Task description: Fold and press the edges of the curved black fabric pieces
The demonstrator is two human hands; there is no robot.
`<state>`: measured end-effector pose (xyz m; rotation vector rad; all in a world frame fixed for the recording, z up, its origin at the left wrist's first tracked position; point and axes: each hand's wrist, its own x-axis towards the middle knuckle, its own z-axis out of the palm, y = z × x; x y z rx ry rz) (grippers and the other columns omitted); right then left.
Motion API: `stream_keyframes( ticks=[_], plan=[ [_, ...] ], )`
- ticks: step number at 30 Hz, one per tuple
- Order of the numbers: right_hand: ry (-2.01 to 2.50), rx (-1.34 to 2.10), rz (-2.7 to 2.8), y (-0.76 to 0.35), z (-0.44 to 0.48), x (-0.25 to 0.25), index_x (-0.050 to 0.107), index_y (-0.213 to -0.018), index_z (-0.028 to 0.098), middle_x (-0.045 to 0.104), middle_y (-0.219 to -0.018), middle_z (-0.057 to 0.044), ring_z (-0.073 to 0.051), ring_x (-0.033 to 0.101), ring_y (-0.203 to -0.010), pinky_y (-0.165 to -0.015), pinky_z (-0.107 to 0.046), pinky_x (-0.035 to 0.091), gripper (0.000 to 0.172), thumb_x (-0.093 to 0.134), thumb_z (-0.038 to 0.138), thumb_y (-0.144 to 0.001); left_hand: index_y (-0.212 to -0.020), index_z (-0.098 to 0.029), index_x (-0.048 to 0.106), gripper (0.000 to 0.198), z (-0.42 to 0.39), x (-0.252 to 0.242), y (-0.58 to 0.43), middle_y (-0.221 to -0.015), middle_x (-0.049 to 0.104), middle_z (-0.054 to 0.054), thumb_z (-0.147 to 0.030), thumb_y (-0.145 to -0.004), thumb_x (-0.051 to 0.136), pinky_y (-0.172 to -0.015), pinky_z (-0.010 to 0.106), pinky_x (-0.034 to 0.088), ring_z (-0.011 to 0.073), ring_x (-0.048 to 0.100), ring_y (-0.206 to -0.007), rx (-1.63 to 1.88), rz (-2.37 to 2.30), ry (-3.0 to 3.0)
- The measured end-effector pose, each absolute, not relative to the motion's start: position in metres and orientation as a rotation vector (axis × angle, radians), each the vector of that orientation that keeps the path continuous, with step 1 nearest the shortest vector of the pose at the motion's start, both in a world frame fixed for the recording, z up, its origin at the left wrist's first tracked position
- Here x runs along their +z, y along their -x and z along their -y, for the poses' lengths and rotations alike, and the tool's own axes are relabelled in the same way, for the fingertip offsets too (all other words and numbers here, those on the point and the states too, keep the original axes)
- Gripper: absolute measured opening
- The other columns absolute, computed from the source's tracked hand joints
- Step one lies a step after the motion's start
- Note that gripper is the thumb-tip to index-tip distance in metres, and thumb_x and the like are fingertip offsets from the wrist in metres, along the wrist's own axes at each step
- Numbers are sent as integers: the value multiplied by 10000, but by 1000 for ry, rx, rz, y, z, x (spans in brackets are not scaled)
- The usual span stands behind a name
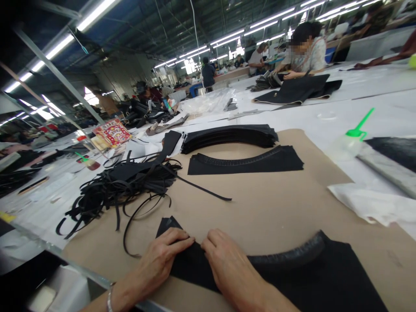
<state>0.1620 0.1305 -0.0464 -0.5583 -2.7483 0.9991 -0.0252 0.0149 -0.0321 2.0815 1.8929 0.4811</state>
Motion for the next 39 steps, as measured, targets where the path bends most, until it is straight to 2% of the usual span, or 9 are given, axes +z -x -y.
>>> stream_keyframes(
  ticks=[3,7,12,17,22,25,31,36,39],
  plan=[
    [547,1001,2731,-169,-131,-49,630,-972,159,558,-978,-73,-198,537,-905,-854,-356,462,272,386,43,-932,-1288,-265,571,465,-13,-31,22,-1130,602,69,-76,-922,355,-932,369,460,211,516,-1063,448,-1918,-2095],
    [531,994,2703,-174,-130,-53,637,-965,166,559,-973,-68,-196,534,-903,-844,-345,463,267,404,41,-926,-1249,-314,599,471,-12,-29,19,-1086,598,56,-71,-909,383,-925,400,454,212,526,-1020,418,-1969,-2094],
    [532,977,2702,-175,-130,-48,644,-953,164,567,-964,-75,-204,533,-901,-834,-351,465,266,404,52,-929,-1164,-270,643,393,-18,-25,11,-1036,614,55,-82,-909,411,-908,366,462,192,552,-988,581,-2001,-1998],
    [540,953,2696,-174,-129,-48,638,-971,165,572,-972,-76,-202,535,-907,-851,-351,461,265,403,50,-926,-1097,-229,664,400,-31,-22,-3,-1041,632,51,-13,-802,503,-920,346,467,195,557,-1003,638,-1973,-1859],
    [538,947,2692,-175,-129,-54,637,-959,168,569,-971,-71,-197,526,-911,-846,-336,457,258,422,34,-911,-1012,-224,699,344,-31,-32,-10,-904,638,39,-26,-863,462,-804,287,505,175,579,-892,677,-1951,-1886],
    [529,933,2680,-176,-129,-54,639,-941,173,572,-973,-68,-195,524,-915,-852,-334,451,263,429,19,-898,-1069,-203,678,354,-22,-42,-12,-952,651,59,-48,-901,408,-824,295,525,179,590,-918,721,-1955,-2020],
    [541,955,2684,-184,-131,-50,645,-933,169,581,-975,-67,-199,531,-915,-852,-342,448,246,441,33,-907,-1258,-182,573,422,-5,-53,-11,-1203,635,88,-58,-901,385,-1005,316,491,184,548,-1182,699,-1964,-2303],
    [524,946,2696,-195,-134,-50,628,-906,171,578,-964,-64,-197,529,-901,-826,-334,434,225,428,73,-935,-1278,-194,557,440,-3,-51,-8,-1236,631,83,-56,-888,406,-1016,359,490,200,557,-1188,614,-1984,-2418],
    [504,866,2740,-200,-137,-48,621,-897,194,585,-946,-46,-198,525,-885,-819,-353,403,214,440,88,-936,-1244,-202,570,395,-5,-49,-11,-1184,645,74,-67,-900,431,-1025,400,466,208,562,-1145,631,-1985,-2363]
  ],
)
